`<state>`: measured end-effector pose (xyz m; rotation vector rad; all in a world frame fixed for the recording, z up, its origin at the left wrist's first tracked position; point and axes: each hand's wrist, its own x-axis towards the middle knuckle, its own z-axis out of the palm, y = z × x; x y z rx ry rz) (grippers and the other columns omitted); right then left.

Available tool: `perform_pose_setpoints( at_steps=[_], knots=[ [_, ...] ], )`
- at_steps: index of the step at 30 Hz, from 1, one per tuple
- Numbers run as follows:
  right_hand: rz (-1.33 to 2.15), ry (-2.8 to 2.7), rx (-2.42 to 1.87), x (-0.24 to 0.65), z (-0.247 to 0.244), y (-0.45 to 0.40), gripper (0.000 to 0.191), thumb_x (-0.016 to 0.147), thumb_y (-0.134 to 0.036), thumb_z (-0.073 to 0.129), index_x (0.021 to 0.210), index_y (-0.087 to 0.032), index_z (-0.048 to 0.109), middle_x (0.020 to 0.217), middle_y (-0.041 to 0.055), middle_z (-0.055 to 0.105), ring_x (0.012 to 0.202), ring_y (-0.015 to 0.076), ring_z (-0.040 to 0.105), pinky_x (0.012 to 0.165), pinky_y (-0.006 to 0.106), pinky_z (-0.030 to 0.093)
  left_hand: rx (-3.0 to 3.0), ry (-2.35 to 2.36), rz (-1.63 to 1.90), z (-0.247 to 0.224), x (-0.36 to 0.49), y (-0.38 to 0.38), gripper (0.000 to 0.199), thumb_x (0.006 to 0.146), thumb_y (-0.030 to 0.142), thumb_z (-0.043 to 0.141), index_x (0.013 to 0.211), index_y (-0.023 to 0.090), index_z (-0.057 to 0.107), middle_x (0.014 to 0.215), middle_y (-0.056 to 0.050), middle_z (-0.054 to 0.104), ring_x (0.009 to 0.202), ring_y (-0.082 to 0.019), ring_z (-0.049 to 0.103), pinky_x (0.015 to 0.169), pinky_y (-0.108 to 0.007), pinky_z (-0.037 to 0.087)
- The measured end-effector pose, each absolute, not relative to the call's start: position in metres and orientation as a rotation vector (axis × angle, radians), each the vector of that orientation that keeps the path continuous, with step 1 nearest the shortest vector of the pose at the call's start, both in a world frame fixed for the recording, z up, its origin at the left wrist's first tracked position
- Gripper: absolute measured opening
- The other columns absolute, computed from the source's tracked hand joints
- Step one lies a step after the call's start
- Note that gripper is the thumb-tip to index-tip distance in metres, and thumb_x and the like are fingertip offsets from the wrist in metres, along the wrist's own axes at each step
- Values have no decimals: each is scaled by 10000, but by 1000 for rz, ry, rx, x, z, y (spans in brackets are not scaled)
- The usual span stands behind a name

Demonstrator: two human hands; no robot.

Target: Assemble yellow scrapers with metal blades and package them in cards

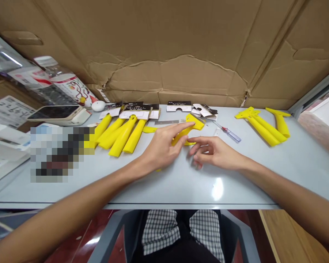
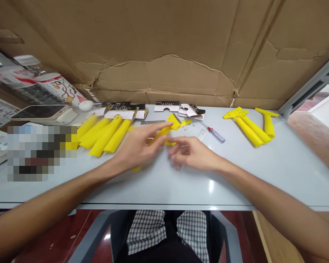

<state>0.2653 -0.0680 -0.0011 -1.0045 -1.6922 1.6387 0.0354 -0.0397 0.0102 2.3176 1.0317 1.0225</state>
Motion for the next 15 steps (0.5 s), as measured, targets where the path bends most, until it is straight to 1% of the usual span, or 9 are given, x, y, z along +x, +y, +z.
perform_pose_setpoints(
  at_steps=[2, 3, 4, 5, 7, 9, 11, 13, 15],
  knots=[
    [1480, -1734, -1072, 274, 3, -62, 433, 892, -276, 764, 1305, -157, 709, 975, 50, 759, 652, 151, 708, 668, 370, 645, 2081, 1052, 998, 13, 34, -37, 415, 1039, 262, 667, 1448, 232, 733, 1326, -131, 803, 788, -202, 789, 738, -371, 671],
    [1347, -1774, -1119, 279, 6, -58, 387, 903, -282, 750, 1269, -157, 732, 927, 46, 767, 628, 151, 692, 642, 361, 625, 1947, 1040, 983, 15, 34, -35, 434, 1037, 297, 679, 1464, 232, 719, 1321, -142, 794, 680, -171, 748, 649, -347, 650],
    [1179, -1829, -1165, 284, 7, -54, 334, 917, -284, 730, 1227, -160, 753, 876, 41, 769, 613, 155, 682, 628, 354, 604, 1813, 1013, 969, 17, 34, -34, 456, 1031, 317, 690, 1478, 227, 702, 1306, -151, 790, 615, -147, 708, 590, -326, 625],
    [974, -1890, -1205, 290, 8, -50, 278, 931, -278, 708, 1175, -163, 772, 829, 37, 767, 611, 160, 678, 639, 353, 588, 1684, 977, 953, 19, 34, -33, 474, 1022, 315, 700, 1486, 220, 686, 1279, -156, 792, 588, -135, 681, 558, -310, 603],
    [559, -2038, -1243, 302, 8, -41, 201, 942, -234, 666, 1080, -172, 797, 772, 35, 764, 622, 169, 671, 685, 359, 560, 1447, 912, 918, 23, 35, -32, 496, 1001, 273, 717, 1489, 211, 656, 1213, -152, 803, 599, -130, 657, 537, -278, 570],
    [303, -2132, -1263, 311, 6, -33, 180, 936, -194, 645, 1008, -183, 810, 799, 46, 777, 645, 176, 666, 697, 356, 526, 1246, 885, 885, 26, 37, -31, 507, 984, 229, 721, 1482, 222, 626, 1168, -145, 807, 607, -127, 635, 506, -245, 524],
    [237, -2194, -1285, 317, 4, -29, 175, 924, -169, 653, 978, -191, 819, 832, 50, 787, 656, 176, 660, 696, 350, 503, 1103, 890, 857, 26, 39, -30, 513, 975, 200, 711, 1472, 246, 590, 1143, -137, 804, 591, -120, 613, 470, -221, 478],
    [260, -2262, -1300, 318, 1, -28, 155, 914, -168, 684, 967, -195, 828, 854, 52, 790, 674, 177, 659, 702, 346, 495, 1016, 900, 836, 24, 39, -29, 508, 971, 183, 689, 1455, 264, 558, 1121, -127, 800, 565, -111, 597, 445, -208, 446],
    [303, -2329, -1296, 315, 0, -29, 142, 916, -180, 708, 973, -196, 838, 885, 57, 788, 721, 184, 669, 713, 344, 496, 977, 892, 828, 21, 38, -28, 483, 971, 201, 693, 1425, 273, 546, 1110, -118, 792, 546, -100, 585, 431, -197, 427]
  ],
)
